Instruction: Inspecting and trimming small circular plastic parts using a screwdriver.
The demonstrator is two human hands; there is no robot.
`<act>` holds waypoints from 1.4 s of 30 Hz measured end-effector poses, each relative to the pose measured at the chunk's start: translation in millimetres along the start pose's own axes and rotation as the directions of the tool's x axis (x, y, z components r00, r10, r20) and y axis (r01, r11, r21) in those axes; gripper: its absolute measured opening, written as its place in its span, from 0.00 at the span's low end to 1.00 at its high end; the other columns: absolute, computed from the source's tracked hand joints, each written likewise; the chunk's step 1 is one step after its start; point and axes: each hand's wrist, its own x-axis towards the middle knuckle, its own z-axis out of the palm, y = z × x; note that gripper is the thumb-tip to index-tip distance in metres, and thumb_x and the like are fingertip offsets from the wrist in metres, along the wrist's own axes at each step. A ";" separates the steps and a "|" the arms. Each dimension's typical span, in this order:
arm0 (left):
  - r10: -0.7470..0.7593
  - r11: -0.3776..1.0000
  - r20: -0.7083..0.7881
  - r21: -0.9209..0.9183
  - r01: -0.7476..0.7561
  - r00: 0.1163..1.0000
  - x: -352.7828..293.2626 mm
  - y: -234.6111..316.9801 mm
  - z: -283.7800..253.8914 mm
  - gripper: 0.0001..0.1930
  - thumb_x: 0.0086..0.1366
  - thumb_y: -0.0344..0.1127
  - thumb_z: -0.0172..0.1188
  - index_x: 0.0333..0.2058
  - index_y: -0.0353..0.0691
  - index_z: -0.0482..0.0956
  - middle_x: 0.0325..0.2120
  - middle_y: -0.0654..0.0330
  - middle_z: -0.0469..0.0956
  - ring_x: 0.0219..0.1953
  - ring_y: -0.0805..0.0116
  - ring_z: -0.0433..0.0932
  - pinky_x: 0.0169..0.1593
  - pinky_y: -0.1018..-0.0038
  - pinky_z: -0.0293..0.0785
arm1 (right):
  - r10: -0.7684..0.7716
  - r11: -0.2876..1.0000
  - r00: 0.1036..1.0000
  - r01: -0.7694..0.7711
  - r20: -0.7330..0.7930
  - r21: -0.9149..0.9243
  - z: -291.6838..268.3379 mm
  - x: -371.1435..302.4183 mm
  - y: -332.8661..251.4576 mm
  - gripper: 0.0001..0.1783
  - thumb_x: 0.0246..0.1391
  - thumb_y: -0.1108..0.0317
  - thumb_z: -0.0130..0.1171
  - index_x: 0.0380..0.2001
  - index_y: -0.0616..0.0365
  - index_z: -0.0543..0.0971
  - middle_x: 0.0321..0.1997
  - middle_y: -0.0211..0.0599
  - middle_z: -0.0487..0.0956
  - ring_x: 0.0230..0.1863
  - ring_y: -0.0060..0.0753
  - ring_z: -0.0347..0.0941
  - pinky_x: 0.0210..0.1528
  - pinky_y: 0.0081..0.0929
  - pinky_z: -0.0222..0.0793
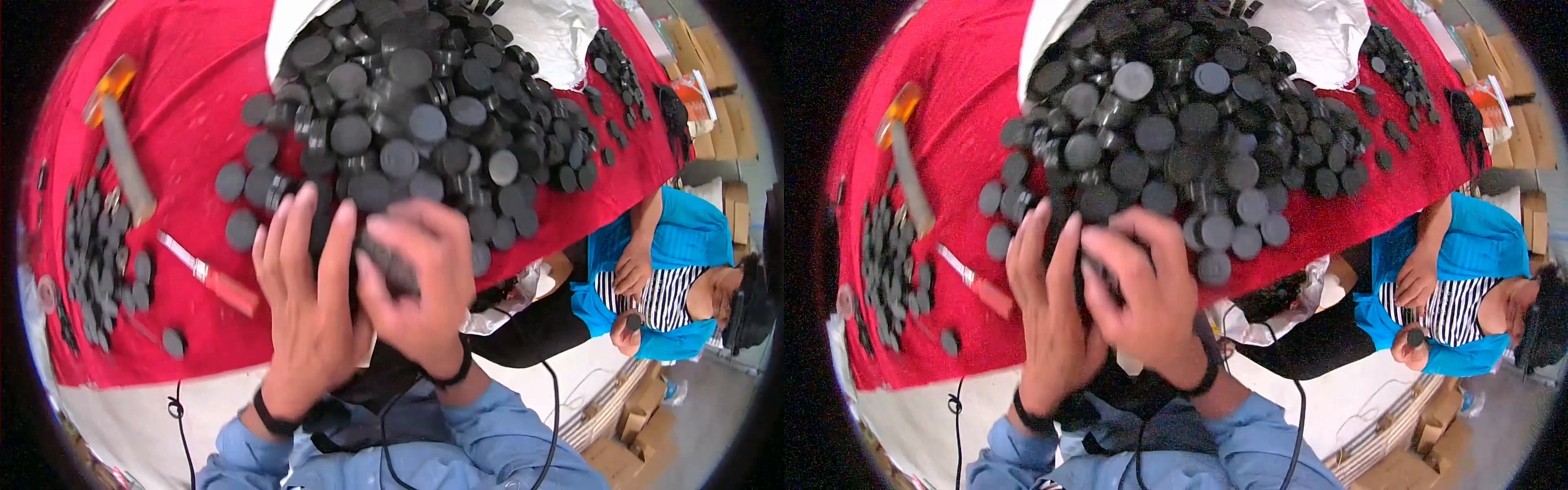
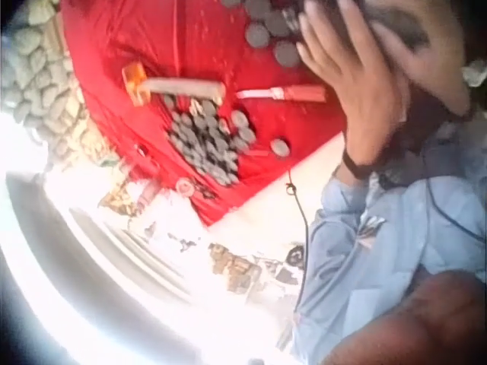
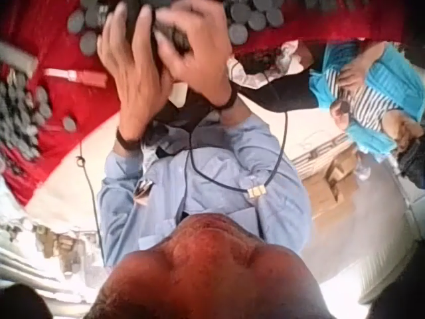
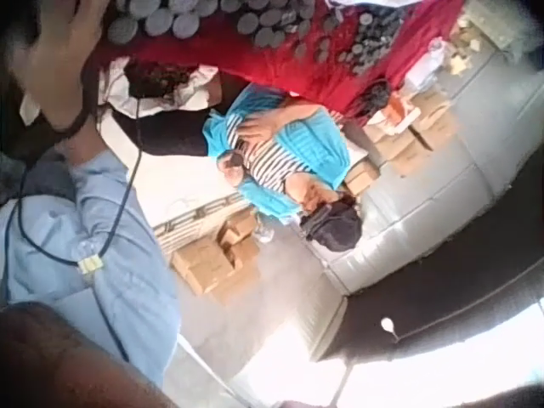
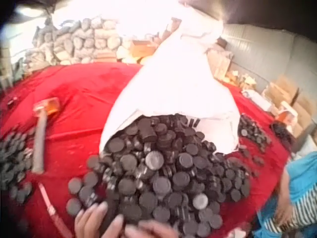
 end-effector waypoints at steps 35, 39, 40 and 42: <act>-0.054 0.997 -0.501 0.018 0.073 0.864 -19.8 -0.6 11.6 0.22 0.58 0.34 0.65 0.49 0.35 0.69 0.41 0.46 0.69 0.41 0.43 0.73 0.41 0.55 0.70 | -0.075 0.987 0.993 0.061 -0.090 -0.145 -27.8 -14.1 18.8 0.19 0.51 0.73 0.62 0.47 0.50 0.74 0.48 0.43 0.72 0.46 0.53 0.75 0.43 0.44 0.73; -0.062 0.998 -0.460 -0.028 0.055 0.886 -8.8 -7.4 17.5 0.14 0.59 0.28 0.61 0.42 0.35 0.70 0.37 0.45 0.69 0.40 0.44 0.73 0.42 0.56 0.71 | -0.037 0.987 0.994 0.021 -0.098 -0.158 -28.1 -14.8 16.8 0.18 0.51 0.73 0.62 0.47 0.50 0.75 0.49 0.43 0.72 0.46 0.53 0.75 0.42 0.43 0.74; -0.063 0.998 -0.466 -0.046 0.047 0.882 -5.8 -6.4 17.8 0.12 0.59 0.25 0.60 0.41 0.35 0.71 0.36 0.46 0.69 0.40 0.44 0.73 0.43 0.56 0.71 | -0.034 0.986 0.995 0.019 -0.093 -0.163 -27.8 -15.5 17.4 0.18 0.51 0.73 0.62 0.47 0.50 0.75 0.49 0.43 0.72 0.46 0.53 0.75 0.42 0.43 0.74; -0.069 0.997 -0.461 -0.068 0.042 0.885 -2.6 -5.4 22.6 0.11 0.58 0.25 0.59 0.40 0.35 0.71 0.37 0.45 0.69 0.39 0.44 0.73 0.43 0.55 0.71 | -0.090 0.977 0.989 0.065 -0.120 -0.201 -27.7 -14.0 18.4 0.17 0.51 0.73 0.62 0.46 0.50 0.76 0.48 0.43 0.73 0.45 0.53 0.75 0.41 0.43 0.74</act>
